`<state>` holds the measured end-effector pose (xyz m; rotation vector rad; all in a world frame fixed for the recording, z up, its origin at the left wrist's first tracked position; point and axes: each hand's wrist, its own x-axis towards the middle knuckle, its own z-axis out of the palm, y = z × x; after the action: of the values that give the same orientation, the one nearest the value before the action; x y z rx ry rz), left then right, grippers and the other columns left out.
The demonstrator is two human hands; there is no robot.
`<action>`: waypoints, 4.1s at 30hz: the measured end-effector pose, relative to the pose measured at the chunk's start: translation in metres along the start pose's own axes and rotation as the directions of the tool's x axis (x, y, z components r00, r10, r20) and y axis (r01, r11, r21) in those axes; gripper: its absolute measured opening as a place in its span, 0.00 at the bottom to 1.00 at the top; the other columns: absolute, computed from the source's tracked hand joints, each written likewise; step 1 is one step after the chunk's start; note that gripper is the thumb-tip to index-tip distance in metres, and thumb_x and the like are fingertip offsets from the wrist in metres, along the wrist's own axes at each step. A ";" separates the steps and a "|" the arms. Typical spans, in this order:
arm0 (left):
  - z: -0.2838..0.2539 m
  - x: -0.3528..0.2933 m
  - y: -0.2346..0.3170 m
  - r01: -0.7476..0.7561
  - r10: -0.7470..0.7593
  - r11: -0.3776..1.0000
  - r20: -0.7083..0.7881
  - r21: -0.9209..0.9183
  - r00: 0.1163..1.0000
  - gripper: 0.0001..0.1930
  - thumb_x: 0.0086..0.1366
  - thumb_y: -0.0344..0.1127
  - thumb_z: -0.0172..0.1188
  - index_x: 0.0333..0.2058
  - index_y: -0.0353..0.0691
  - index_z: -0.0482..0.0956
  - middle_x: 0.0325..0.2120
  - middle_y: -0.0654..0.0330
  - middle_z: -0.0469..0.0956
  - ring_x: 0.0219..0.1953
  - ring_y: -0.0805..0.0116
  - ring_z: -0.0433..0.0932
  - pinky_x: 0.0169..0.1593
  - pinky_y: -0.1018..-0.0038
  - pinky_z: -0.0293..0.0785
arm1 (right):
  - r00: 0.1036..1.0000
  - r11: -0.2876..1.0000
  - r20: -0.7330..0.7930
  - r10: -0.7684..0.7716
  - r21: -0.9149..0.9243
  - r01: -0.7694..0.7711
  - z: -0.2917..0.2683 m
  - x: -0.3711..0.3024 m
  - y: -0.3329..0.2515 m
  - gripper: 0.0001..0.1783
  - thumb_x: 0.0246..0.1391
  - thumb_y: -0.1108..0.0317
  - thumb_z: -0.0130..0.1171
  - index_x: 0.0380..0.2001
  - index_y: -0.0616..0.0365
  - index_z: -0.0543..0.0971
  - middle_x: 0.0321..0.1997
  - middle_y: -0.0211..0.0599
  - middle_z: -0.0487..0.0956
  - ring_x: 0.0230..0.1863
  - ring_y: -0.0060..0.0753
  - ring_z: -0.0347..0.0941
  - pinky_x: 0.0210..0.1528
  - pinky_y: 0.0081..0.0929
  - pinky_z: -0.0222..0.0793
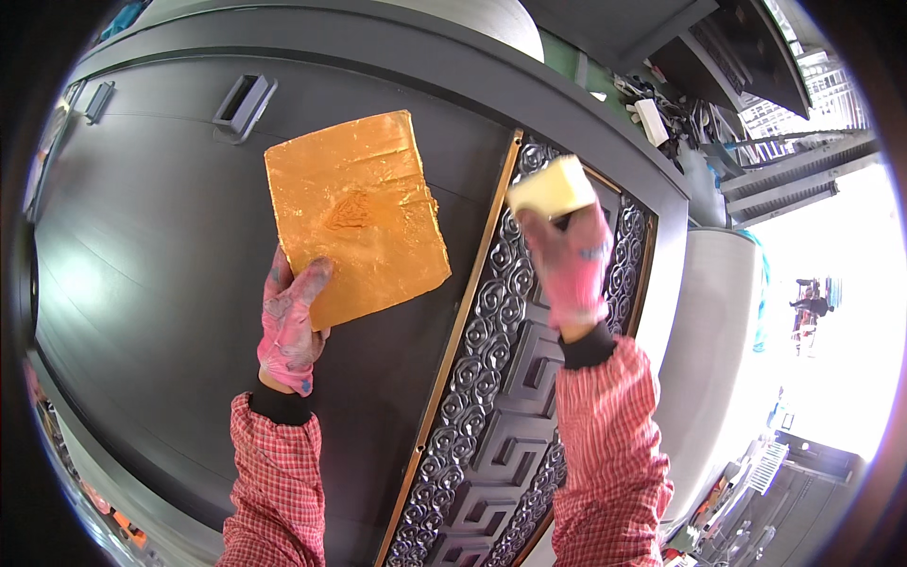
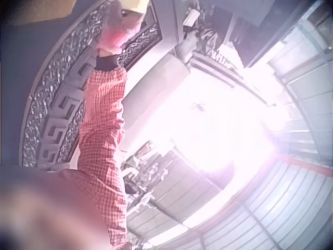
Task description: The person applies gold leaf to the ornate border of a dark gray door panel using a small sponge. They repeatedly dab the sponge onto a gold leaf sheet to pick up material and then press it into the recessed decorative patterns, working along the border in short sections.
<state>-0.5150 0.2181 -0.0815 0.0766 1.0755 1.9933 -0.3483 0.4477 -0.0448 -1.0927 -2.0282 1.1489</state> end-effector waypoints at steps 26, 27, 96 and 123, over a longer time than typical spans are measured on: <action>0.001 0.002 -0.001 -0.022 0.022 1.000 -0.012 0.014 1.000 0.26 0.63 0.26 0.57 0.60 0.39 0.65 0.51 0.62 0.73 0.52 0.72 0.71 0.57 0.74 0.66 | 0.991 0.965 0.070 -0.116 -0.228 0.129 0.003 -0.057 0.020 0.20 0.38 0.66 0.71 0.34 0.62 0.76 0.25 0.39 0.80 0.26 0.37 0.79 0.32 0.28 0.74; 0.000 0.002 -0.002 -0.021 0.021 1.000 -0.017 0.014 1.000 0.26 0.63 0.26 0.57 0.60 0.39 0.65 0.51 0.62 0.73 0.52 0.72 0.71 0.57 0.74 0.66 | 0.985 0.954 0.128 -0.120 -0.261 0.150 -0.002 -0.075 0.015 0.21 0.36 0.66 0.72 0.34 0.62 0.76 0.25 0.39 0.80 0.26 0.37 0.79 0.33 0.28 0.74; -0.004 0.001 -0.002 -0.013 -0.015 0.988 0.178 0.156 0.984 0.26 0.65 0.24 0.56 0.61 0.38 0.63 0.51 0.63 0.73 0.51 0.75 0.70 0.56 0.77 0.65 | 0.939 0.902 0.240 -0.246 -0.298 0.313 0.043 -0.030 -0.074 0.14 0.38 0.68 0.65 0.32 0.56 0.78 0.30 0.36 0.78 0.28 0.40 0.77 0.33 0.31 0.72; -0.009 0.003 -0.008 -0.077 0.059 0.991 0.156 0.112 0.986 0.26 0.67 0.28 0.56 0.62 0.38 0.63 0.51 0.64 0.73 0.51 0.76 0.69 0.56 0.77 0.63 | 0.998 0.989 -0.060 0.004 0.144 0.005 -0.001 0.090 0.039 0.20 0.45 0.80 0.62 0.45 0.65 0.73 0.39 0.34 0.80 0.38 0.24 0.76 0.44 0.20 0.72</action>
<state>-0.5157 0.2164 -0.0941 0.3278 1.1027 1.9479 -0.3786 0.5366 -0.0716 -1.0417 -1.8680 1.2274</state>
